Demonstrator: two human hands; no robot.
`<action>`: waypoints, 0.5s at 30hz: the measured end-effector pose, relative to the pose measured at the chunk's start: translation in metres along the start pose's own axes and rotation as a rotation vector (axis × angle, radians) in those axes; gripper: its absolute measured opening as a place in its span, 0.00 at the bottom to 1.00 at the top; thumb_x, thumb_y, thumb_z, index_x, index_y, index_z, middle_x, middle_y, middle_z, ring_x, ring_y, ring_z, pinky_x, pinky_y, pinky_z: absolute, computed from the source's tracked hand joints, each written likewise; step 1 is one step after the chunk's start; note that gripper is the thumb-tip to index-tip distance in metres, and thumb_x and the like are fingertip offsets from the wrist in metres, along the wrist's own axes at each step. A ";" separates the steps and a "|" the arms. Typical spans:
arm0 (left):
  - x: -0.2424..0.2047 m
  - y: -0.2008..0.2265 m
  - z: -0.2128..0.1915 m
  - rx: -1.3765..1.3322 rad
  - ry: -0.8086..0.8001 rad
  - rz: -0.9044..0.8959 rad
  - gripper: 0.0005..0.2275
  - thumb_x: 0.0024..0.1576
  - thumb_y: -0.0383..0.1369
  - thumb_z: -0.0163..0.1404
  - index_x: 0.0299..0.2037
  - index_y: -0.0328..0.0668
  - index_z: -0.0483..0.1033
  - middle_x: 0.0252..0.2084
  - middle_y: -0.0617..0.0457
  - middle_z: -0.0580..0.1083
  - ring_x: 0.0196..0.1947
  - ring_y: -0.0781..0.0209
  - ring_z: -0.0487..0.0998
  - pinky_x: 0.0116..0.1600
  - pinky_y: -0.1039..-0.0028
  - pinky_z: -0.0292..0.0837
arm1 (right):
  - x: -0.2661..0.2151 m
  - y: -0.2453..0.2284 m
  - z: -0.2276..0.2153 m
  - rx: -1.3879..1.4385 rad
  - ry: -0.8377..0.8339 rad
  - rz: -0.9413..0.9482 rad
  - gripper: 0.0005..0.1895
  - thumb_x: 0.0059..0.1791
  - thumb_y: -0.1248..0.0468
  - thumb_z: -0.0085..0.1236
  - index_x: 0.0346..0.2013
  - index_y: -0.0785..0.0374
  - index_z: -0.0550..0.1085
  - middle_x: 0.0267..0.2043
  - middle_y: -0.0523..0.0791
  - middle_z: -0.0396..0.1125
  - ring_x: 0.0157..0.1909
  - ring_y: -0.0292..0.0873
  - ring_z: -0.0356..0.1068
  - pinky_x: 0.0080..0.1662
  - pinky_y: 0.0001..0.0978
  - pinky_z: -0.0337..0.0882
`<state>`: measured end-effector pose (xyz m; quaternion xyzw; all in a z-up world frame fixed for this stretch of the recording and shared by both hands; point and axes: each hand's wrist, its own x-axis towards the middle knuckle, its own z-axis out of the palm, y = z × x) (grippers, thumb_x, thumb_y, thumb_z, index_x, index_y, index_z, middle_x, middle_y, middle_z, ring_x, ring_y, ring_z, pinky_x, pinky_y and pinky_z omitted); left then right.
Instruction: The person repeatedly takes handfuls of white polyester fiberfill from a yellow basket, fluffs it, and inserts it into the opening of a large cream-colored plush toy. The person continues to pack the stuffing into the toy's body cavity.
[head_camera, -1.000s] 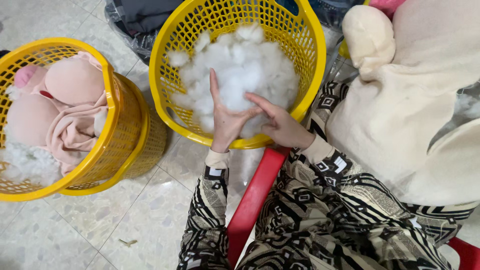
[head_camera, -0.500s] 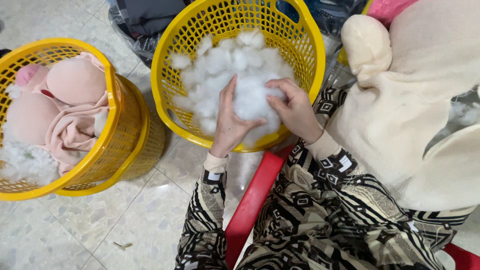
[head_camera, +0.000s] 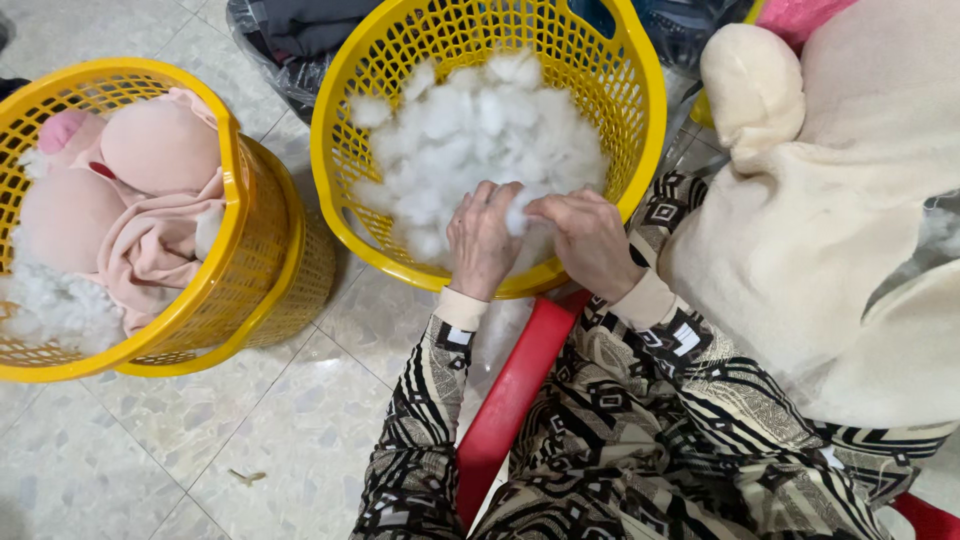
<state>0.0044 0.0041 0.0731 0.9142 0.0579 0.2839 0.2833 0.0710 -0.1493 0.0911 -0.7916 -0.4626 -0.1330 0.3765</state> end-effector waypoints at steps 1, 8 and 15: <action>0.000 -0.002 0.001 -0.020 0.017 0.015 0.25 0.38 0.23 0.63 0.50 0.43 0.78 0.44 0.48 0.74 0.44 0.42 0.76 0.47 0.57 0.73 | 0.003 -0.004 -0.003 -0.032 0.031 -0.060 0.11 0.46 0.76 0.54 0.39 0.62 0.78 0.38 0.46 0.76 0.37 0.50 0.74 0.44 0.41 0.71; -0.003 -0.030 -0.001 0.024 0.092 -0.077 0.23 0.38 0.20 0.61 0.47 0.46 0.79 0.45 0.49 0.75 0.45 0.44 0.77 0.47 0.58 0.73 | 0.007 -0.018 -0.058 -0.031 0.375 -0.054 0.16 0.50 0.82 0.48 0.47 0.67 0.77 0.40 0.50 0.73 0.44 0.49 0.74 0.47 0.35 0.73; -0.008 -0.061 -0.024 -0.080 0.190 -0.210 0.22 0.42 0.21 0.62 0.49 0.40 0.78 0.45 0.44 0.75 0.46 0.41 0.77 0.49 0.60 0.72 | 0.037 0.051 -0.086 -0.033 0.674 -0.076 0.12 0.62 0.73 0.54 0.61 0.64 0.72 0.57 0.52 0.71 0.56 0.50 0.73 0.58 0.40 0.75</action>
